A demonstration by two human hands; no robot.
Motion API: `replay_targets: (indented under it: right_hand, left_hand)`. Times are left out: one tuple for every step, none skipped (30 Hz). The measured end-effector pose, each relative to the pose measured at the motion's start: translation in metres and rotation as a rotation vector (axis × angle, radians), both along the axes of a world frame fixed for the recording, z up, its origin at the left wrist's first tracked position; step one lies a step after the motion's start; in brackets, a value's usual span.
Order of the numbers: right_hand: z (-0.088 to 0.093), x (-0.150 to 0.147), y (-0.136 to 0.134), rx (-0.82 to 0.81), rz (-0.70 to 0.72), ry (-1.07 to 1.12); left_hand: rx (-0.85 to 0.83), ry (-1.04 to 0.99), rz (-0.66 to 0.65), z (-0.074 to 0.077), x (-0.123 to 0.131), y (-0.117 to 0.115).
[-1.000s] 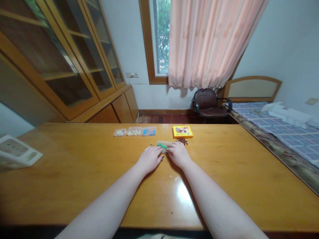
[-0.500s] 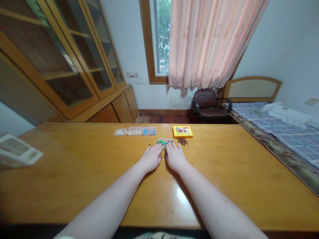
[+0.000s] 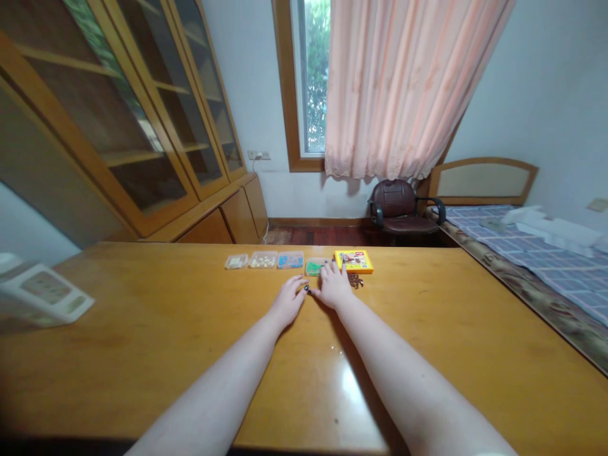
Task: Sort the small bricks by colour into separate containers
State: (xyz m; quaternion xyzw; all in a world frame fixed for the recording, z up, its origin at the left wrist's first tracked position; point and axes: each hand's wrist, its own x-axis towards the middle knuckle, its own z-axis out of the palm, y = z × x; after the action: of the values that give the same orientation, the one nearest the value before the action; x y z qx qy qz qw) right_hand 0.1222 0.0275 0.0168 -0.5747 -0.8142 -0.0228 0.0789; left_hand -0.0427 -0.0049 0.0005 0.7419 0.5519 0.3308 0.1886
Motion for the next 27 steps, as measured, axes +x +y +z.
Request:
replay_targets:
  right_hand:
    - [0.0, -0.001, 0.006, -0.002, 0.007, 0.002]
    - [0.001, -0.003, 0.011, -0.005, 0.014, 0.004]
    - [0.001, -0.004, 0.015, -0.01, 0.021, 0.004]
    - [0.0, -0.005, 0.019, -0.019, 0.027, 0.001]
    - [0.0, -0.005, 0.023, -0.027, 0.036, -0.003]
    - [0.0, -0.003, 0.027, -0.031, 0.038, -0.005]
    - [0.0, 0.002, 0.03, -0.035, 0.04, -0.005]
    - [0.0, 0.009, 0.034, -0.025, 0.03, 0.008]
    - [0.0, 0.019, 0.036, -0.001, -0.016, 0.026]
    - [0.0, 0.031, 0.039, 0.01, -0.072, 0.041]
    - [-0.001, 0.044, 0.041, 0.001, -0.142, 0.054]
    - [-0.002, 0.058, 0.041, -0.031, -0.209, 0.064]
    - [-0.003, 0.071, 0.041, -0.081, -0.224, 0.065]
    - [-0.004, 0.083, 0.04, -0.135, -0.189, 0.052]
    - [-0.005, 0.092, 0.037, -0.156, -0.174, 0.049]
    - [-0.006, 0.098, 0.033, -0.171, -0.174, 0.054]
    - [-0.007, 0.101, 0.028, -0.179, -0.175, 0.057]
    - [-0.007, 0.101, 0.022, -0.18, -0.187, 0.061]
    - [-0.007, 0.099, 0.015, -0.183, -0.204, 0.064]
    - [-0.007, 0.096, 0.008, -0.179, -0.229, 0.064]
    - [-0.007, 0.091, 0.0, -0.174, -0.253, 0.061]
    - [-0.007, 0.087, -0.007, -0.167, -0.27, 0.062]
    - [-0.007, 0.083, -0.015, -0.156, -0.286, 0.064]
    - [-0.007, 0.079, -0.022, -0.149, -0.301, 0.067]
    - [-0.007, 0.075, -0.029, -0.144, -0.31, 0.072]
    - [-0.008, 0.072, -0.036, -0.143, -0.316, 0.077]
    - [-0.008, 0.069, -0.042, -0.144, -0.326, 0.085]
  left_hand:
    - [-0.004, 0.002, 0.0, -0.001, 0.0, 0.0]
    - [-0.007, 0.004, -0.003, -0.001, 0.001, -0.001]
    - [-0.007, 0.004, -0.009, -0.001, 0.002, -0.001]
    - [-0.004, 0.001, -0.018, -0.001, 0.002, -0.002]
    - [0.001, -0.003, -0.029, -0.001, 0.003, -0.002]
    - [0.007, -0.006, -0.037, -0.002, 0.003, -0.002]
    - [0.013, -0.01, -0.038, -0.002, 0.003, -0.001]
    - [0.02, -0.014, -0.034, -0.003, 0.003, -0.001]
    - [0.025, -0.017, -0.025, -0.004, 0.002, 0.0]
    - [0.028, -0.02, -0.015, -0.004, 0.002, 0.0]
    - [0.03, -0.023, -0.005, -0.004, 0.001, 0.001]
    - [0.031, -0.028, 0.002, -0.005, 0.001, 0.001]
    - [0.029, -0.03, 0.003, -0.005, 0.001, 0.002]
    - [0.025, -0.031, 0.004, -0.004, 0.001, 0.002]
    - [0.018, -0.03, 0.004, -0.004, 0.002, 0.002]
    - [0.011, -0.027, 0.002, -0.003, 0.002, 0.002]
    - [0.005, -0.021, -0.003, -0.002, 0.002, 0.001]
    - [-0.001, -0.013, -0.009, -0.001, 0.003, 0.001]
    - [-0.004, -0.005, -0.014, 0.0, 0.003, 0.0]
    - [-0.006, 0.002, -0.019, 0.001, 0.003, 0.0]
    - [-0.009, 0.008, -0.025, 0.002, 0.003, -0.001]
    - [-0.012, 0.012, -0.031, 0.003, 0.003, -0.002]
    - [-0.015, 0.015, -0.037, 0.003, 0.003, -0.002]
    - [-0.019, 0.019, -0.043, 0.003, 0.003, -0.003]
    - [-0.023, 0.024, -0.05, 0.004, 0.003, -0.003]
    - [-0.026, 0.03, -0.056, 0.004, 0.004, -0.004]
    - [-0.029, 0.035, -0.06, 0.003, 0.004, -0.004]
